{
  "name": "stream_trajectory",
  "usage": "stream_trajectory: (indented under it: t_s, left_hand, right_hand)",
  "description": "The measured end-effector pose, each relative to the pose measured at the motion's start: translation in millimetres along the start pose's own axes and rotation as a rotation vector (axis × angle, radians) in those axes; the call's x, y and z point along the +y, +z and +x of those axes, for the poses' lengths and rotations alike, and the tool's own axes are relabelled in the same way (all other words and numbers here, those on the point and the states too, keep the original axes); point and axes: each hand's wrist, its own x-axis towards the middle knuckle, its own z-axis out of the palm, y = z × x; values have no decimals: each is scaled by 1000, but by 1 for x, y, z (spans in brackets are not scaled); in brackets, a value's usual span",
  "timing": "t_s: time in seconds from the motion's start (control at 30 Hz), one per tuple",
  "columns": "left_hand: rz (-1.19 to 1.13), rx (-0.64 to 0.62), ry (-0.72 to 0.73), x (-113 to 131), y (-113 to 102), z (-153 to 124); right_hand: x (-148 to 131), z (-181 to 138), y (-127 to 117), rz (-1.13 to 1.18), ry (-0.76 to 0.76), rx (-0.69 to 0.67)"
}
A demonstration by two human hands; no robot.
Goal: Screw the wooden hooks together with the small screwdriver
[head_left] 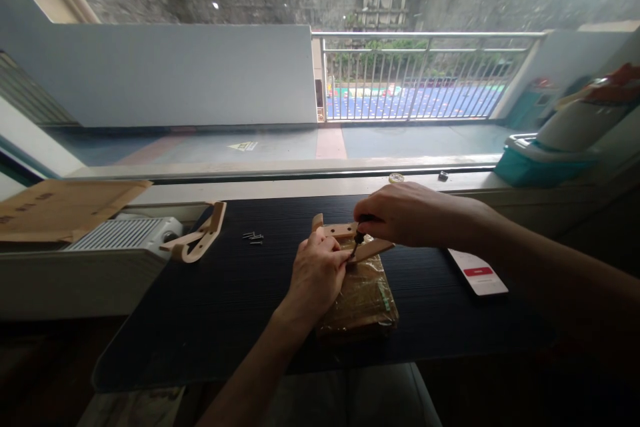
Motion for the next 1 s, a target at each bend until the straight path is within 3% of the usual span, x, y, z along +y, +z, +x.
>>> stream_trajectory:
  t_s: [0.23,0.7,0.83,1.0]
  left_hand:
    - [11,4,3,0,0,0]
    - [11,-3,23,4,-8,2]
    - [-23,109,15,1,-8,-4]
    - [-276,299,-108,-14,13,-13]
  right_hand:
    - [2,1,-4,71,-107,-46]
    - [2,4,7,43,-14,9]
    - [1,1,4,56,-45,4]
    - [-6,5,6,3,-24,-25]
